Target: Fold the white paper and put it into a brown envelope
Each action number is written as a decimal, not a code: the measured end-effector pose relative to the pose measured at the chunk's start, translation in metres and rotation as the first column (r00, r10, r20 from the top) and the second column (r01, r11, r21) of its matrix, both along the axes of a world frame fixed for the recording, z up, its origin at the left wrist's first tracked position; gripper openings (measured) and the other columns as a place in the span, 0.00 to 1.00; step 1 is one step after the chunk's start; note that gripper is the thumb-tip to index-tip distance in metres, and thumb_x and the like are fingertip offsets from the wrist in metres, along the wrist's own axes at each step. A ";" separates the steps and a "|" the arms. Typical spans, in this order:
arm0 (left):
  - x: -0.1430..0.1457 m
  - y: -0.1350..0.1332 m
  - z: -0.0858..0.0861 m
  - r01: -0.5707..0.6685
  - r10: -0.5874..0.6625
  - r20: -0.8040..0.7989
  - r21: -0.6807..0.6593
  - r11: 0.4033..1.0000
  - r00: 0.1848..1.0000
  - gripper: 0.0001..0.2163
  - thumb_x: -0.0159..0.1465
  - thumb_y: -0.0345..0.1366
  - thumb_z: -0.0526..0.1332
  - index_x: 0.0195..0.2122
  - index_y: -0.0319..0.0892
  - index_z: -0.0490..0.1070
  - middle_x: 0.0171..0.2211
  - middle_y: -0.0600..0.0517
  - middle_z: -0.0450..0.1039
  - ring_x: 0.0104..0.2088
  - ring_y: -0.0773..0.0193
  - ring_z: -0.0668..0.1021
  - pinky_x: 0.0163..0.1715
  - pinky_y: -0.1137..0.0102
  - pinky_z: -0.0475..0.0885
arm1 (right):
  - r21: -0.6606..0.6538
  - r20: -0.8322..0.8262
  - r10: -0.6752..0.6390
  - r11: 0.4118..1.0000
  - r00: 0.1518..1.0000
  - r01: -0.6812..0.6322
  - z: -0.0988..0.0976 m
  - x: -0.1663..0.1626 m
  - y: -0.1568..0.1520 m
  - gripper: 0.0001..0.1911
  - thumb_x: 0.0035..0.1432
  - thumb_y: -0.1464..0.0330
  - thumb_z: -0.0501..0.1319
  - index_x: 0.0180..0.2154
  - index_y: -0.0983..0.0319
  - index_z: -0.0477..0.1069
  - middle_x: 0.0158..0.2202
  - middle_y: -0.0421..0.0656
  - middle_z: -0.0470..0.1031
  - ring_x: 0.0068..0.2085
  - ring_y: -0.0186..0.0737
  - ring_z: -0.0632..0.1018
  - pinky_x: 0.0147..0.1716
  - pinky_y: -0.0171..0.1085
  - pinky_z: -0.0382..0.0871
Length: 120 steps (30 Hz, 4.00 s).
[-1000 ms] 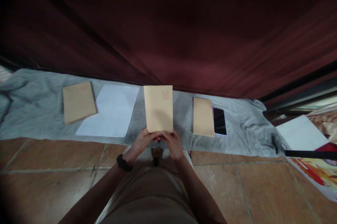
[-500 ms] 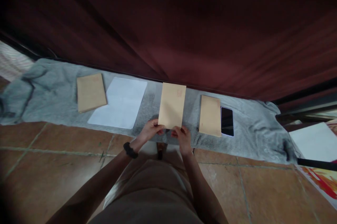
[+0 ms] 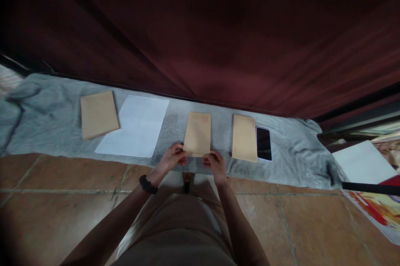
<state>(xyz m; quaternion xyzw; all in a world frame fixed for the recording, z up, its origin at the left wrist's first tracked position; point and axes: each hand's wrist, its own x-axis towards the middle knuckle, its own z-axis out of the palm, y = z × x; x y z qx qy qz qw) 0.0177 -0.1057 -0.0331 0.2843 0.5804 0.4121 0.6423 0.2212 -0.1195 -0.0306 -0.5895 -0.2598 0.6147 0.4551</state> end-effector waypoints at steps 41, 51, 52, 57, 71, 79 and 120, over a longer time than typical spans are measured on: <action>0.018 -0.047 -0.010 0.878 0.219 -0.975 0.065 0.473 -0.045 0.21 0.75 0.35 0.51 0.65 0.32 0.67 0.65 0.39 0.69 0.68 0.53 0.69 0.68 0.59 0.62 | 0.218 0.973 -0.065 0.573 0.222 -0.790 -0.025 -0.007 -0.034 0.25 0.72 0.69 0.48 0.67 0.67 0.63 0.64 0.54 0.69 0.65 0.49 0.68 0.65 0.52 0.65; 0.008 -0.050 -0.013 0.836 0.185 -0.982 0.125 0.535 0.029 0.22 0.74 0.37 0.52 0.66 0.34 0.67 0.65 0.39 0.69 0.67 0.52 0.69 0.67 0.57 0.64 | 0.256 0.964 -0.098 0.598 0.247 -0.760 -0.028 0.010 -0.039 0.26 0.72 0.70 0.50 0.68 0.65 0.62 0.64 0.54 0.70 0.65 0.50 0.69 0.64 0.56 0.67; 0.007 -0.050 -0.013 0.831 0.184 -0.982 0.136 0.539 0.042 0.22 0.74 0.37 0.52 0.66 0.35 0.66 0.65 0.39 0.69 0.67 0.51 0.69 0.66 0.57 0.64 | 0.251 0.966 -0.099 0.600 0.240 -0.760 -0.028 0.011 -0.039 0.26 0.72 0.70 0.50 0.68 0.65 0.61 0.64 0.54 0.70 0.65 0.50 0.69 0.63 0.55 0.68; -0.001 -0.053 -0.016 0.804 0.210 -0.971 0.212 0.556 0.111 0.24 0.74 0.39 0.53 0.68 0.36 0.64 0.65 0.38 0.69 0.67 0.49 0.69 0.66 0.55 0.66 | 0.249 0.966 -0.107 0.623 0.235 -0.741 -0.027 0.016 -0.039 0.26 0.72 0.70 0.50 0.69 0.63 0.61 0.64 0.54 0.70 0.65 0.52 0.70 0.62 0.56 0.69; -0.003 -0.055 -0.018 0.808 0.197 -0.979 0.159 0.567 0.055 0.24 0.73 0.37 0.52 0.68 0.33 0.64 0.65 0.36 0.68 0.68 0.49 0.67 0.67 0.55 0.63 | 0.176 0.984 -0.094 0.551 0.149 -0.816 -0.019 -0.024 -0.038 0.26 0.73 0.66 0.51 0.68 0.66 0.63 0.69 0.51 0.66 0.70 0.46 0.64 0.69 0.50 0.59; -0.001 -0.056 -0.014 0.815 0.116 -0.993 0.087 0.572 0.025 0.25 0.74 0.39 0.52 0.68 0.33 0.63 0.66 0.36 0.66 0.69 0.49 0.66 0.67 0.54 0.62 | 0.153 0.988 -0.075 0.611 0.135 -0.777 -0.018 -0.008 -0.042 0.27 0.74 0.66 0.48 0.70 0.67 0.59 0.69 0.53 0.65 0.70 0.50 0.64 0.68 0.53 0.59; 0.019 -0.037 0.004 0.531 0.085 -0.938 0.263 0.806 0.336 0.23 0.67 0.27 0.56 0.64 0.39 0.65 0.58 0.39 0.71 0.58 0.50 0.73 0.60 0.55 0.71 | 0.185 0.983 -0.120 0.619 0.141 -0.764 -0.023 -0.008 -0.043 0.28 0.73 0.67 0.47 0.71 0.66 0.57 0.69 0.54 0.65 0.69 0.50 0.65 0.68 0.55 0.58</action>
